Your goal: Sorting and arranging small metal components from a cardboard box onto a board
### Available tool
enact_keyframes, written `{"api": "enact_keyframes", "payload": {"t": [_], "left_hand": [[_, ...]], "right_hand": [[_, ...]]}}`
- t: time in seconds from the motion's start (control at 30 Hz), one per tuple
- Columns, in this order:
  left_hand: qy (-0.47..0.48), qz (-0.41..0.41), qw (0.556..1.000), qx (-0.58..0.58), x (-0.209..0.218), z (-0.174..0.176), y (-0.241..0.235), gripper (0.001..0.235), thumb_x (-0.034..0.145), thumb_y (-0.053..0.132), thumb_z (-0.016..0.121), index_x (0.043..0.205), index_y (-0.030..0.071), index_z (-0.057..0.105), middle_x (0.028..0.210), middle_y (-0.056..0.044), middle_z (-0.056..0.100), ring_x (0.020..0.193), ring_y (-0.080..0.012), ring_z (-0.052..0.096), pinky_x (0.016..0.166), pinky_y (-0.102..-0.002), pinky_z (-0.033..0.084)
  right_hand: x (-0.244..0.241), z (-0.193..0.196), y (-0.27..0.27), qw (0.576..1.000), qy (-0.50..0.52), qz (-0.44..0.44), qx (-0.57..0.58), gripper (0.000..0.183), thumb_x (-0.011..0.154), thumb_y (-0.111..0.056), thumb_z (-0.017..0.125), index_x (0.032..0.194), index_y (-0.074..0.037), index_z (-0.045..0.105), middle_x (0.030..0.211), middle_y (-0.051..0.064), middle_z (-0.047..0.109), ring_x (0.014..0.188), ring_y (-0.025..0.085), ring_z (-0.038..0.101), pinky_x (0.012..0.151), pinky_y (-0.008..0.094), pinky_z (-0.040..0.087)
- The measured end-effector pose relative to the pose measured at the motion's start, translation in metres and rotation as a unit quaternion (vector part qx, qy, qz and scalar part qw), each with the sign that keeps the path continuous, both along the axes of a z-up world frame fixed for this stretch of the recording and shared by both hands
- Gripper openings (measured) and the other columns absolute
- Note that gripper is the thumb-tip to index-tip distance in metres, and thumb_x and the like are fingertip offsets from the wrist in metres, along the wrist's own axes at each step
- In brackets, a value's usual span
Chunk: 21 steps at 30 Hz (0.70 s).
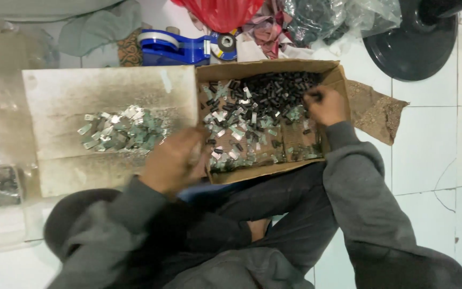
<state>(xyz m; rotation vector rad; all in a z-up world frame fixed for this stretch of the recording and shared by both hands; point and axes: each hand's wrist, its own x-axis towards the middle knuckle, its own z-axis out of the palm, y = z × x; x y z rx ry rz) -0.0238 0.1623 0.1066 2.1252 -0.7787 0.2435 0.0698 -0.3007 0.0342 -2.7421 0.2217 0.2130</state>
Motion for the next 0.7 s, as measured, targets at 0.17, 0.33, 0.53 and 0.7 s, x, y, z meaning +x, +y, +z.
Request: {"api": "enact_keyframes", "payload": {"t": [0.17, 0.33, 0.53, 0.7], "left_hand": [[0.291, -0.037, 0.956, 0.015, -0.026, -0.028, -0.124, 0.032, 0.093, 0.022, 0.062, 0.118, 0.005, 0.069, 0.107, -0.023, 0.073, 0.095, -0.0481, 0.072, 0.077, -0.055, 0.059], [0.48, -0.029, 0.874, 0.075, -0.031, -0.06, -0.196, 0.044, 0.097, 0.027, 0.057, 0.131, 0.002, 0.067, 0.114, -0.024, 0.073, 0.107, -0.0408, 0.072, 0.086, -0.048, 0.061], [0.482, -0.005, 0.873, 0.077, -0.024, -0.042, -0.182, 0.046, 0.098, 0.028, 0.055, 0.133, -0.001, 0.064, 0.118, -0.028, 0.072, 0.111, -0.0458, 0.07, 0.09, -0.053, 0.059], [0.485, -0.02, 0.87, 0.088, -0.024, -0.031, -0.18, 0.053, 0.101, 0.034, 0.052, 0.14, -0.002, 0.059, 0.116, -0.032, 0.072, 0.109, -0.0466, 0.07, 0.088, -0.055, 0.059]], "right_hand": [[-0.01, -0.046, -0.033, 0.958, 0.19, -0.212, -0.025, 0.027, 0.095, -0.02, 0.071, 0.109, 0.002, 0.076, 0.1, 0.024, 0.075, 0.096, 0.042, 0.074, 0.075, 0.056, 0.06], [-0.034, 0.03, 0.038, 0.938, 0.218, -0.243, 0.118, 0.031, 0.091, -0.016, 0.084, 0.098, 0.012, 0.074, 0.09, 0.028, 0.075, 0.088, 0.043, 0.076, 0.07, 0.054, 0.064], [-0.024, -0.016, 0.047, 0.938, 0.214, -0.265, 0.058, 0.07, 0.08, -0.042, 0.091, 0.126, 0.006, 0.069, 0.13, 0.03, 0.067, 0.124, 0.045, 0.064, 0.097, 0.055, 0.058], [-0.019, -0.02, 0.063, 0.93, 0.202, -0.3, 0.074, 0.08, 0.089, -0.049, 0.083, 0.151, -0.009, 0.051, 0.147, 0.024, 0.048, 0.14, 0.039, 0.051, 0.115, 0.05, 0.048]]}}
